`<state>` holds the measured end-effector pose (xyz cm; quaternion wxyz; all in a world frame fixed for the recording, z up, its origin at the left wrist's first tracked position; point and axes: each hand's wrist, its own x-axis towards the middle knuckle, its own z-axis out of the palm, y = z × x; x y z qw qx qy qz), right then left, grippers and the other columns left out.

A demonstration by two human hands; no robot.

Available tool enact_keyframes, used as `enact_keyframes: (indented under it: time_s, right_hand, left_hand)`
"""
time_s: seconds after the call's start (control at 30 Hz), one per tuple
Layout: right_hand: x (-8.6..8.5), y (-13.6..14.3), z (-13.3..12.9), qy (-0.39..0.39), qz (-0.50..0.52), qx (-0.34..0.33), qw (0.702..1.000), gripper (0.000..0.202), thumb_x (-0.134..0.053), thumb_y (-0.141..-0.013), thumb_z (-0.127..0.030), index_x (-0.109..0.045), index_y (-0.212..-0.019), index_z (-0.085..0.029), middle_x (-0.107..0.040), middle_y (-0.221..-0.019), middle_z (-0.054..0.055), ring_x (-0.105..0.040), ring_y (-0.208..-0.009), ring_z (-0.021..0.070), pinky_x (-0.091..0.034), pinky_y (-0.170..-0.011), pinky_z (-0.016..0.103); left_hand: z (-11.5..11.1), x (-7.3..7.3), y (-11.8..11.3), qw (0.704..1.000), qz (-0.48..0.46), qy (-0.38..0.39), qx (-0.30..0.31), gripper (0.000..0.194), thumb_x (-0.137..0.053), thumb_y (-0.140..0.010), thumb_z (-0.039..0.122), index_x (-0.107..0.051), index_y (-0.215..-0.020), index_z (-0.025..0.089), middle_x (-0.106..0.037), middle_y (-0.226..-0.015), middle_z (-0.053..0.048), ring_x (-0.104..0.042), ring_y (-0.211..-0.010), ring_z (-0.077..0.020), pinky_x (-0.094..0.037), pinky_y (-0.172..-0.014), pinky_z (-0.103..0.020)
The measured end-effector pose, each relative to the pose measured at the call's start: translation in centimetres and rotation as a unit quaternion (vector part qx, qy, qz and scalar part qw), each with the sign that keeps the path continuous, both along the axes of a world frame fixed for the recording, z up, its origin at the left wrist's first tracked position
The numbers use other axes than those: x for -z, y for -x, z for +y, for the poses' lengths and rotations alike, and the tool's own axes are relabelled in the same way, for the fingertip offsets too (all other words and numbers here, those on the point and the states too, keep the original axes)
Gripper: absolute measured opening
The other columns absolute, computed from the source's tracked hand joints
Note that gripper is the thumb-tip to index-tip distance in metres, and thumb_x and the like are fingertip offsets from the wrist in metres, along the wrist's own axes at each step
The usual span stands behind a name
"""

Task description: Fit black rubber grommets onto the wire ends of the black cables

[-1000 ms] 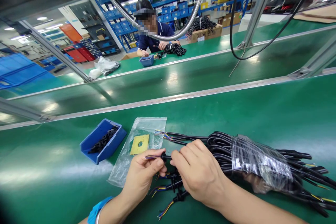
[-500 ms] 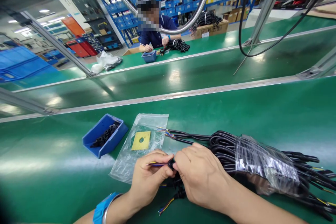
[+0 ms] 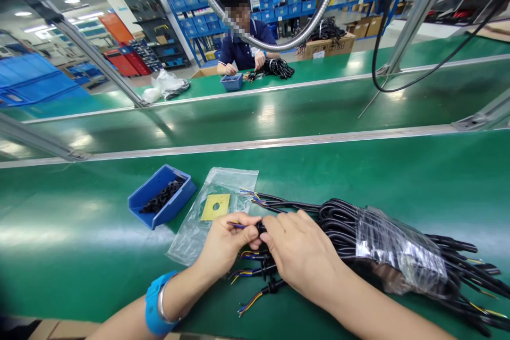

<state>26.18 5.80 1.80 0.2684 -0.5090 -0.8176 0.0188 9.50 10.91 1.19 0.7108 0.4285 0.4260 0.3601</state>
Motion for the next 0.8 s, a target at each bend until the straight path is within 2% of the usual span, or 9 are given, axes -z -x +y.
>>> enact_keyframes:
  time_s: [0.1,0.23,0.3,0.4,0.5,0.63,0.73,0.8]
  right_hand:
    - [-0.1,0.0,0.2,-0.045,0.012,0.017,0.999,0.018,-0.037,-0.097,-0.016,-0.055,-0.092,-0.014,-0.055,-0.074,0.005,-0.044,-0.066,0.0176,-0.031,-0.068,0.031]
    - [-0.2,0.0,0.2,-0.047,0.021,0.007,0.999,0.022,-0.036,-0.096,-0.012,-0.054,-0.084,-0.014,-0.053,-0.07,0.004,-0.043,-0.064,0.0171,-0.031,-0.066,0.031]
    - [-0.2,0.0,0.2,-0.042,0.029,-0.007,0.999,0.022,-0.035,-0.095,-0.011,-0.052,-0.081,-0.015,-0.052,-0.068,0.003,-0.042,-0.062,0.0165,-0.032,-0.064,0.03]
    - [-0.2,-0.1,0.0,-0.035,0.041,-0.016,0.998,0.023,-0.035,-0.093,-0.008,-0.049,-0.076,-0.016,-0.049,-0.065,0.001,-0.039,-0.059,0.0151,-0.031,-0.061,0.027]
    - [-0.3,-0.1,-0.1,-0.029,0.032,-0.014,0.999,0.023,-0.035,-0.09,-0.006,-0.047,-0.073,-0.017,-0.046,-0.062,0.0,-0.038,-0.057,0.0144,-0.03,-0.059,0.027]
    - [-0.4,0.1,-0.3,-0.013,0.01,-0.013,1.0,0.025,-0.033,-0.088,-0.007,-0.044,-0.069,-0.018,-0.044,-0.058,-0.001,-0.037,-0.052,0.0145,-0.03,-0.057,0.028]
    - [-0.5,0.1,-0.3,0.012,-0.001,-0.005,1.0,0.026,-0.032,-0.088,-0.008,-0.045,-0.069,-0.019,-0.046,-0.057,-0.001,-0.039,-0.051,0.0149,-0.029,-0.056,0.028]
    - [-0.5,0.0,-0.3,0.029,-0.004,-0.003,1.0,0.027,-0.032,-0.09,-0.008,-0.046,-0.069,-0.019,-0.048,-0.059,-0.001,-0.04,-0.053,0.015,-0.029,-0.057,0.029]
  left_hand:
    - [0.3,0.0,0.1,0.999,-0.009,0.033,-0.009,0.039,-0.088,-0.051,0.036,-0.071,-0.074,0.01,-0.066,-0.055,-0.001,-0.063,-0.048,-0.0116,-0.053,-0.049,-0.02]
    - [-0.3,0.0,0.1,0.999,-0.038,0.006,-0.004,0.029,-0.087,-0.056,0.028,-0.073,-0.077,0.013,-0.065,-0.059,0.001,-0.064,-0.05,-0.0107,-0.054,-0.053,-0.02]
    - [-0.6,-0.1,0.1,0.999,-0.032,-0.036,0.002,0.023,-0.085,-0.059,0.025,-0.074,-0.077,0.014,-0.065,-0.064,0.0,-0.063,-0.051,-0.0101,-0.054,-0.053,-0.021]
    - [-0.8,-0.3,0.1,0.99,0.013,-0.139,0.006,0.017,-0.083,-0.06,0.019,-0.076,-0.075,0.016,-0.068,-0.071,-0.003,-0.064,-0.06,-0.0118,-0.053,-0.057,-0.021]
    - [-1.0,-0.5,0.1,0.969,0.062,-0.237,0.007,0.014,-0.081,-0.063,0.017,-0.076,-0.076,0.016,-0.07,-0.071,-0.005,-0.065,-0.068,-0.0143,-0.052,-0.061,-0.021]
    - [-1.4,-0.4,-0.2,0.943,0.09,-0.321,0.017,0.009,-0.078,-0.068,0.016,-0.075,-0.077,0.016,-0.072,-0.073,-0.005,-0.065,-0.068,-0.0144,-0.052,-0.066,-0.023]
    - [-1.2,-0.3,-0.3,0.94,0.094,-0.327,0.024,0.011,-0.078,-0.067,0.015,-0.075,-0.077,0.017,-0.072,-0.072,-0.005,-0.064,-0.067,-0.0137,-0.051,-0.065,-0.023]
    - [-0.8,-0.4,-0.3,0.96,0.086,-0.264,0.032,0.012,-0.08,-0.065,0.016,-0.075,-0.076,0.016,-0.071,-0.073,-0.004,-0.065,-0.069,-0.0139,-0.051,-0.064,-0.022]
